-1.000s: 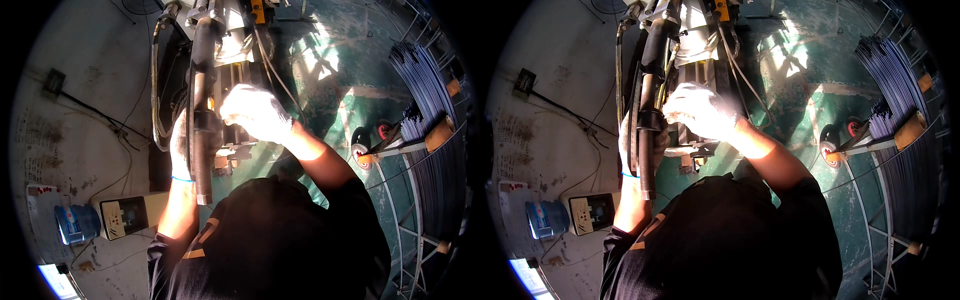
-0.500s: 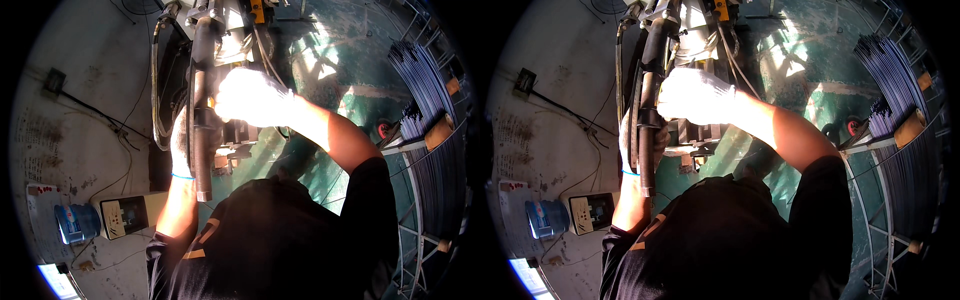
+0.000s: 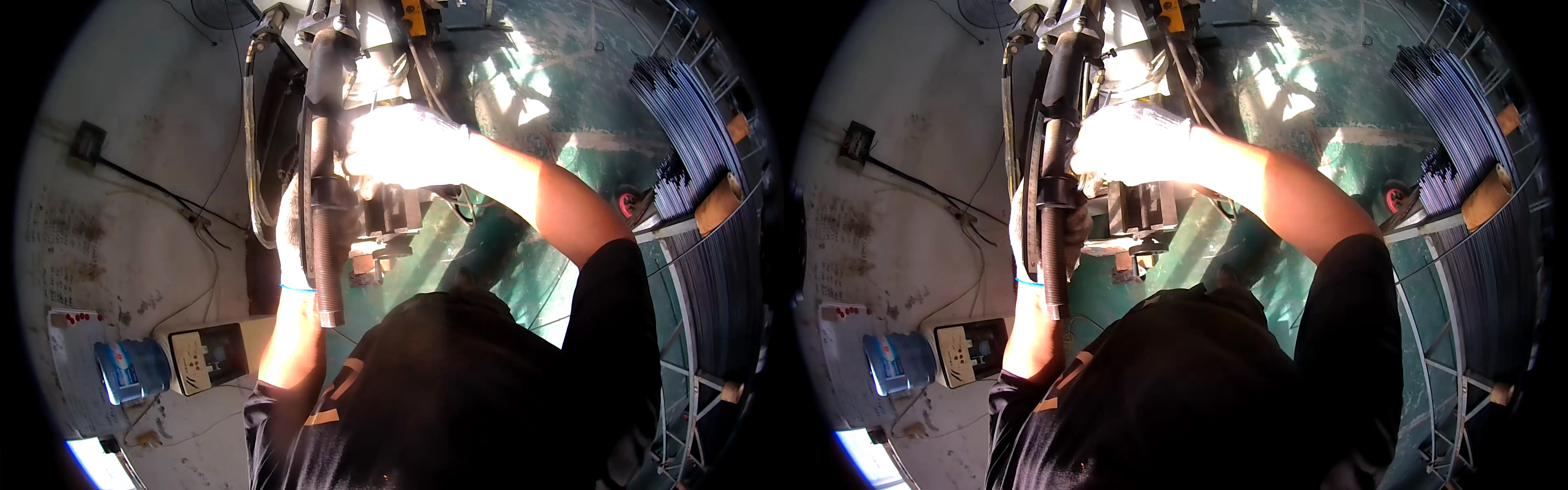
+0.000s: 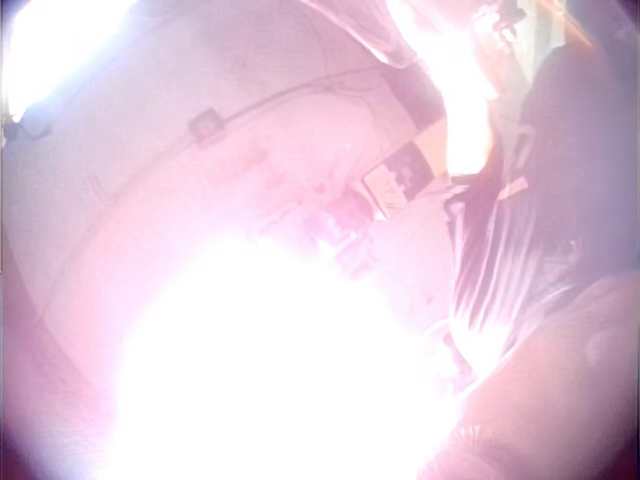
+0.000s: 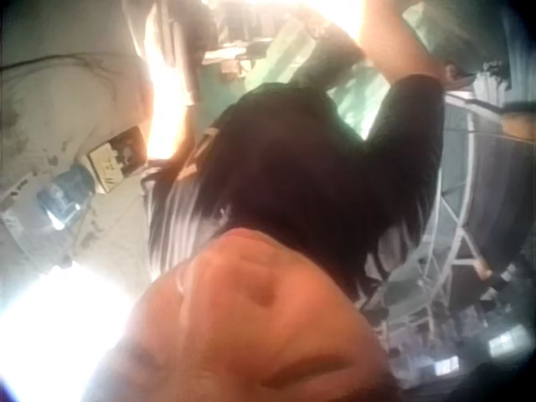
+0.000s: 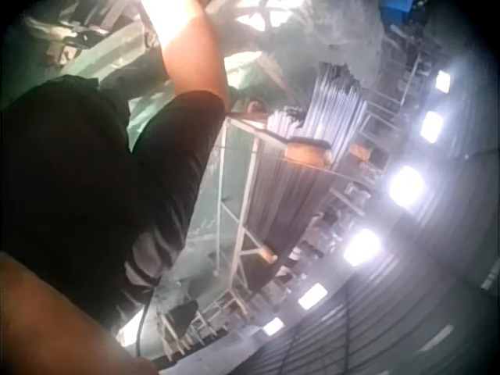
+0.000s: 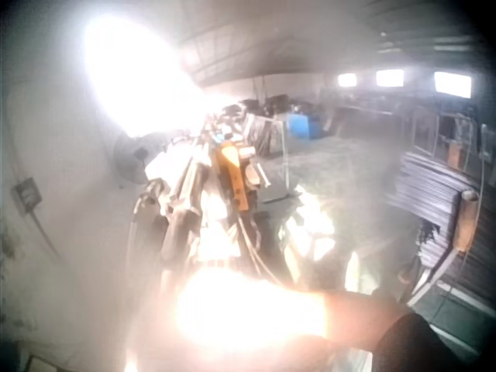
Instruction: The person operates a manual metal rod bending machine in a workshop. They measure rods with a tape measure, load them into the machine, bend them into U-shapes, and place the finished pieces onto a wooden cart.
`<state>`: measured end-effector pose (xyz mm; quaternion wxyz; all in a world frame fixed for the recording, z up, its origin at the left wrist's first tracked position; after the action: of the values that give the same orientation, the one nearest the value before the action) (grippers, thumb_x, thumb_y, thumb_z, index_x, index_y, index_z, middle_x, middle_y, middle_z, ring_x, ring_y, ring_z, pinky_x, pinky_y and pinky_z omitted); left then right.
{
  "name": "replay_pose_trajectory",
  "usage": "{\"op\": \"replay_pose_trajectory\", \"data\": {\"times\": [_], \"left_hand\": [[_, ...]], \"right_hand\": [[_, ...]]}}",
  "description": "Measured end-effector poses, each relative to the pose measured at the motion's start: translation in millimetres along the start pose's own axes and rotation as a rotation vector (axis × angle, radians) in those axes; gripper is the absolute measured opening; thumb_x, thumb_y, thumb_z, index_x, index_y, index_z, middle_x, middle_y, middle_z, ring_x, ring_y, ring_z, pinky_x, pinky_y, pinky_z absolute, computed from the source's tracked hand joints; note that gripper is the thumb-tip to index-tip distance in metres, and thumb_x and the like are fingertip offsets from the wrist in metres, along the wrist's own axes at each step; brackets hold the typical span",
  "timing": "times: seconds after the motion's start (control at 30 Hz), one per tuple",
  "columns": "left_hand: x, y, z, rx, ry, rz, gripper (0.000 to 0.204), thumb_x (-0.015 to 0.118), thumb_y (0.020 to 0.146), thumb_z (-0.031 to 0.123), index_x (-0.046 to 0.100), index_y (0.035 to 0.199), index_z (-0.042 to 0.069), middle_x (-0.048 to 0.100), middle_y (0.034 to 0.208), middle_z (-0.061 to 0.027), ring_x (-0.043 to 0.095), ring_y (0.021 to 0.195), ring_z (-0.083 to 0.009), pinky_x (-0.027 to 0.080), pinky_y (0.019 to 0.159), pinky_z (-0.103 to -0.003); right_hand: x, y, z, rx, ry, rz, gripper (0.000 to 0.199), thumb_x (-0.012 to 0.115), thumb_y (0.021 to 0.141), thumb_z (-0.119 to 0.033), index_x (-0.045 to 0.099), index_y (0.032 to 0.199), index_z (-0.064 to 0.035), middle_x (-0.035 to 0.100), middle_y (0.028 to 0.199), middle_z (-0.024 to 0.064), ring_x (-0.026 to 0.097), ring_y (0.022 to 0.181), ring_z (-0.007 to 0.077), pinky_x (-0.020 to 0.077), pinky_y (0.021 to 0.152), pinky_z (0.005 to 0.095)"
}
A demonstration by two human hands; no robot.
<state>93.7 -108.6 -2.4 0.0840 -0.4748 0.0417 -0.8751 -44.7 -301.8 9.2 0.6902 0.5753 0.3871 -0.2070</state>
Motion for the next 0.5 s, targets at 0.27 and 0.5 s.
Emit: {"op": "replay_pose_trajectory", "data": {"times": [0.27,0.5], "left_hand": [[-16,-1,1,-0.126,-0.118,-0.046,0.038,0.056,0.113,0.044,0.061,0.105,0.006,0.057,0.080,-0.0080,0.053,0.062,-0.0150,0.047,0.047,-0.028],[-9,-2,-1,0.000,-0.015,0.066,0.036,0.060,0.112,0.040,0.061,0.102,0.005,0.057,0.078,-0.0081,0.053,0.056,-0.0150,0.048,0.045,-0.026]], "right_hand": [[22,-8,-9,0.163,-0.004,0.241,0.037,0.087,0.066,-0.019,0.072,0.098,-0.0081,0.069,0.096,0.0092,0.067,0.100,0.0320,0.0571,0.092,0.0464],[38,-7,-31,0.389,-0.022,0.329,0.027,0.085,0.071,-0.020,0.069,0.091,-0.0094,0.065,0.090,0.0081,0.065,0.093,0.0324,0.0526,0.090,0.0477]]}}
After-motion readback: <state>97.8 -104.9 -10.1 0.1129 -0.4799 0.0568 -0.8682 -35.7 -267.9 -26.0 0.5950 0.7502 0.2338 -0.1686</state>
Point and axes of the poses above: each hand's wrist, its own y-axis towards the middle knuckle, its own x-axis out of the palm, z = x × y, the point moved 2 cm from there along y, towards the middle knuckle
